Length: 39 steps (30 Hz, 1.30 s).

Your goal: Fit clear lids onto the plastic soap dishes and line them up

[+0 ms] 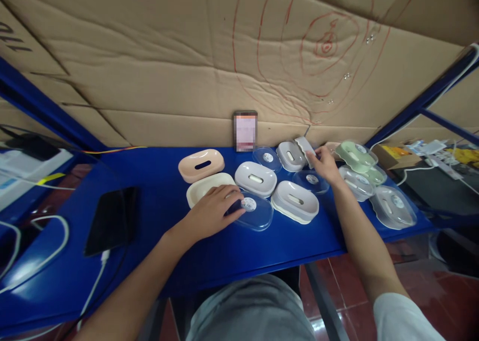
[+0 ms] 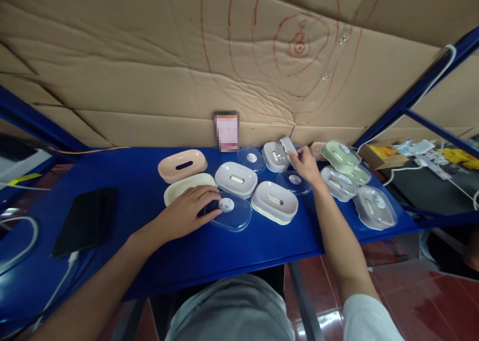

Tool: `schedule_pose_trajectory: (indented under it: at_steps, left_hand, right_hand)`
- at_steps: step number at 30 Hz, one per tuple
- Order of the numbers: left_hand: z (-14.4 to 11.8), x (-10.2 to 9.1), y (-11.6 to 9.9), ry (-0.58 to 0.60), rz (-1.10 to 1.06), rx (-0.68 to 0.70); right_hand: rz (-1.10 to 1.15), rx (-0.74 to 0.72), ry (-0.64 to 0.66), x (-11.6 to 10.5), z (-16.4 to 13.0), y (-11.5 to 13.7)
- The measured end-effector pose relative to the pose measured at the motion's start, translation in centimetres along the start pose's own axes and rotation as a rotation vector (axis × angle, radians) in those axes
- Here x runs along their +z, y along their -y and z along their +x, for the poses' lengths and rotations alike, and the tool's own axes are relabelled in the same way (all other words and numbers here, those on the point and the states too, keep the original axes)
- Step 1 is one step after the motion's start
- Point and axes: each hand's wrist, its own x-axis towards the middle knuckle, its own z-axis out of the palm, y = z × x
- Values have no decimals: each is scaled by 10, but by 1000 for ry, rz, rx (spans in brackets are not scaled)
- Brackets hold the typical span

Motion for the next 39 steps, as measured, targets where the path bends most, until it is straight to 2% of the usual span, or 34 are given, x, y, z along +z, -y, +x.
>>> schedule_pose_trajectory:
  at_steps: [8, 10, 13, 15, 18, 21, 26, 31, 35, 39]
  left_hand:
    - [0, -2, -2, 2, -3, -8]
    - [0, -2, -3, 0, 7, -4]
    - [0, -1, -2, -5, 14, 0]
    - [0, -1, -1, -4, 9, 0]
    - [0, -1, -1, 5, -1, -5]
    - [0, -1, -1, 2, -10, -16]
    - [0, -1, -1, -1, -15, -15]
    - [0, 0, 0, 3, 3, -15]
    - [0, -1, -2, -1, -10, -18]
    - [0, -1, -2, -9, -15, -17]
  right_hand:
    - [85, 39, -107, 2, 8, 0]
    - [38, -20, -152, -4, 4, 6]
    - [-112, -202, -191, -14, -8, 22]
    - [-174, -338, -117, -16, -18, 36]
    - [-239, -480, 87, -10, -31, 57]
    - [-405, -534, 213, -1, -40, 70]
    - [-543, -491, 112, 8, -46, 72]
    - [-541, -425, 136, 18, -43, 65]
    - [-382, -360, 153, 20, -34, 52]
    - [-150, -256, 74, 18, -23, 41]
